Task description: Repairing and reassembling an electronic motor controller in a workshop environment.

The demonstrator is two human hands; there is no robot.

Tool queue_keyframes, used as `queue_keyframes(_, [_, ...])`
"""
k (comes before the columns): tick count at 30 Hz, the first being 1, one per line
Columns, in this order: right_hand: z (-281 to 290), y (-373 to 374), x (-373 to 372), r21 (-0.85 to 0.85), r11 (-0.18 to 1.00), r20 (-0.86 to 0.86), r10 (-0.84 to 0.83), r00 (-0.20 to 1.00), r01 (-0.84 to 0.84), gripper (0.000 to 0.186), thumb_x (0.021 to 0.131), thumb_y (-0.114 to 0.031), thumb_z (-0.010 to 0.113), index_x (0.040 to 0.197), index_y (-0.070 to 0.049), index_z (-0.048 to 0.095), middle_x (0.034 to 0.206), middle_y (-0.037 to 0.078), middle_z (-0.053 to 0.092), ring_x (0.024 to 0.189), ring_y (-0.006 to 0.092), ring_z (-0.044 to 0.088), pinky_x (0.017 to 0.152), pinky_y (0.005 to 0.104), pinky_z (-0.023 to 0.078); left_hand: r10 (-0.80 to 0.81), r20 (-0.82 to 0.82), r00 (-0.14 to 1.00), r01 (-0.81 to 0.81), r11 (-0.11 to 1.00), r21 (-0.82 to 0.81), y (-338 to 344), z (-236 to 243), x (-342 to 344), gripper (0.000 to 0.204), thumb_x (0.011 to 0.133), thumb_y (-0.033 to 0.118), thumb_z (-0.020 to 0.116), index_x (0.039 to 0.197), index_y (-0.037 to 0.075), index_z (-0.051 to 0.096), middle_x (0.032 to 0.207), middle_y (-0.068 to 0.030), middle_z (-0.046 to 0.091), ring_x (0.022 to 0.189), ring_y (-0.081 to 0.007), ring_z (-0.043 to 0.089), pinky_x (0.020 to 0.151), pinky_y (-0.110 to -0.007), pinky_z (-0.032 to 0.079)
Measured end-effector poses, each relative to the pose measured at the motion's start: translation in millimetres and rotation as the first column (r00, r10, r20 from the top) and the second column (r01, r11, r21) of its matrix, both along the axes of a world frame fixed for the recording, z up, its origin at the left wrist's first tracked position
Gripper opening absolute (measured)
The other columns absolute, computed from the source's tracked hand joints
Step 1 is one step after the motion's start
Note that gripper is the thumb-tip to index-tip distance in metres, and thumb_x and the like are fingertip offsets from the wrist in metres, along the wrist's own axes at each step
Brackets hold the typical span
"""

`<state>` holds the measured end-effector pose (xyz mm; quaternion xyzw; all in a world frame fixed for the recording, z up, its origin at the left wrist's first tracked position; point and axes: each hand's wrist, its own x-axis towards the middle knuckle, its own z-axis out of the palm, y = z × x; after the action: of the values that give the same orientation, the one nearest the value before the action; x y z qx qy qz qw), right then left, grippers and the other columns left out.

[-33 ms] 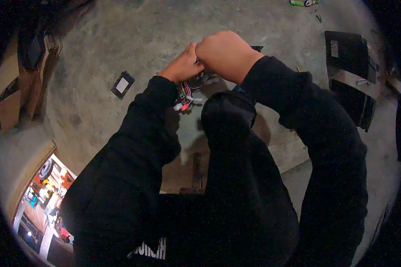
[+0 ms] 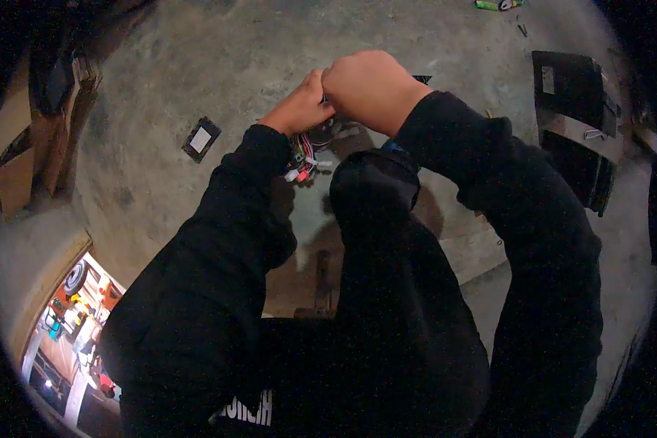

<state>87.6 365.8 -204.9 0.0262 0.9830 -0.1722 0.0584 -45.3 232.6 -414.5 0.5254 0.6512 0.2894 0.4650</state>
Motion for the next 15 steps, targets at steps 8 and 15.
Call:
queue_keyframes(8, [0.9,5.3,12.7,0.125,0.981,0.205,-0.17,0.964,0.146,0.021,0.082,-0.027,0.067,0.079,-0.006,0.068,0.079,0.013,0.068,0.077,0.0333,0.069,0.066,0.0427,0.056,0.043,-0.102,0.994,-0.044,0.999,-0.005,4.4,58.0,8.1,0.056,0.081,0.024,0.065,0.121,-0.005,0.038,0.119,-0.0322,0.052,0.115,-0.0433,0.053,0.098,-0.043,0.043])
queue_keyframes(15, [-16.2,10.5,23.5,0.143,0.977,-0.137,-0.14,0.981,0.159,0.027,0.079,-0.015,0.066,0.104,-0.007,0.057,0.095,0.009,0.062,0.095,0.0293,0.065,0.071,0.0397,0.056,0.034,-0.106,0.994,-0.036,0.999,-0.021,4.5,56.5,8.2,0.055,0.081,0.023,0.065,0.12,-0.004,0.037,0.118,-0.0318,0.052,0.116,-0.0429,0.053,0.099,-0.042,0.042])
